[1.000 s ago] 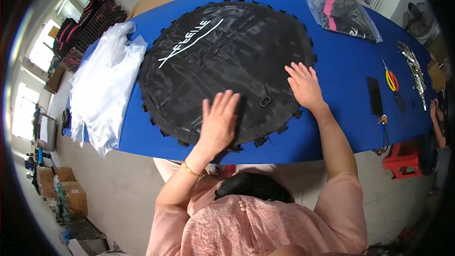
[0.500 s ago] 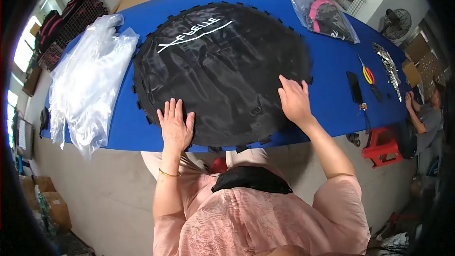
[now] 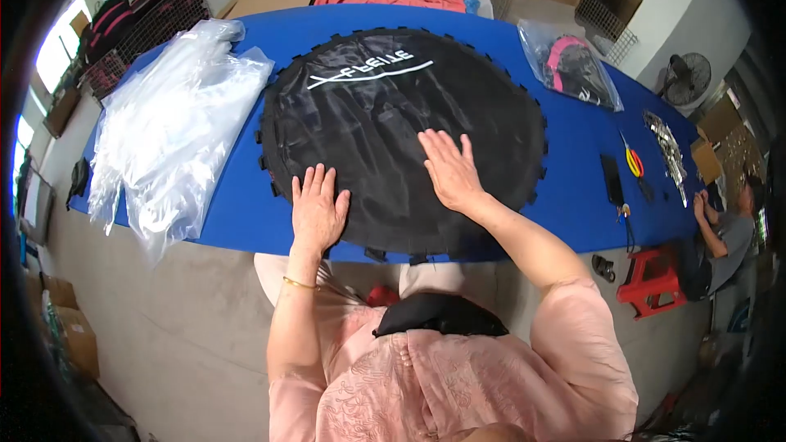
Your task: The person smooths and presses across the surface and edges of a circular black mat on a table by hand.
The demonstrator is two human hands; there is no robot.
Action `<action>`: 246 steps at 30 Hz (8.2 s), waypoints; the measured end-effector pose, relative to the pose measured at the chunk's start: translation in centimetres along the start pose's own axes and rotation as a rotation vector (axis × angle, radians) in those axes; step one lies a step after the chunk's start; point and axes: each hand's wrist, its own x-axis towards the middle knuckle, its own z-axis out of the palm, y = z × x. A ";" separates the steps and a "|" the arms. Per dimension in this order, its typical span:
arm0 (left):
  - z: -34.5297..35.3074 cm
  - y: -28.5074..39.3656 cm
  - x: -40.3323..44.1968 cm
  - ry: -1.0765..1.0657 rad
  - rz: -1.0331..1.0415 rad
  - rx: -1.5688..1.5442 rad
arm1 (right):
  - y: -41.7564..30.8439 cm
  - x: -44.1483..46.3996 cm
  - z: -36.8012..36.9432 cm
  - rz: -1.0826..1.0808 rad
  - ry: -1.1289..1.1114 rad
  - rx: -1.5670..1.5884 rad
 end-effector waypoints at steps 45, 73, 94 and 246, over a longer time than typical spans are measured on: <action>-2.2 1.2 0.3 -0.062 -0.042 -0.120 | 12.6 20.1 10.2 0.522 -0.001 -0.207; -1.6 1.1 0.1 -0.066 -0.050 -0.059 | 0.7 21.3 11.6 0.281 -0.029 -0.136; -2.0 1.1 0.2 -0.040 -0.033 -0.100 | 9.2 19.7 9.6 0.409 -0.120 -0.187; -1.2 0.9 0.1 -0.041 -0.036 -0.029 | 5.3 14.3 7.5 0.135 -0.119 -0.072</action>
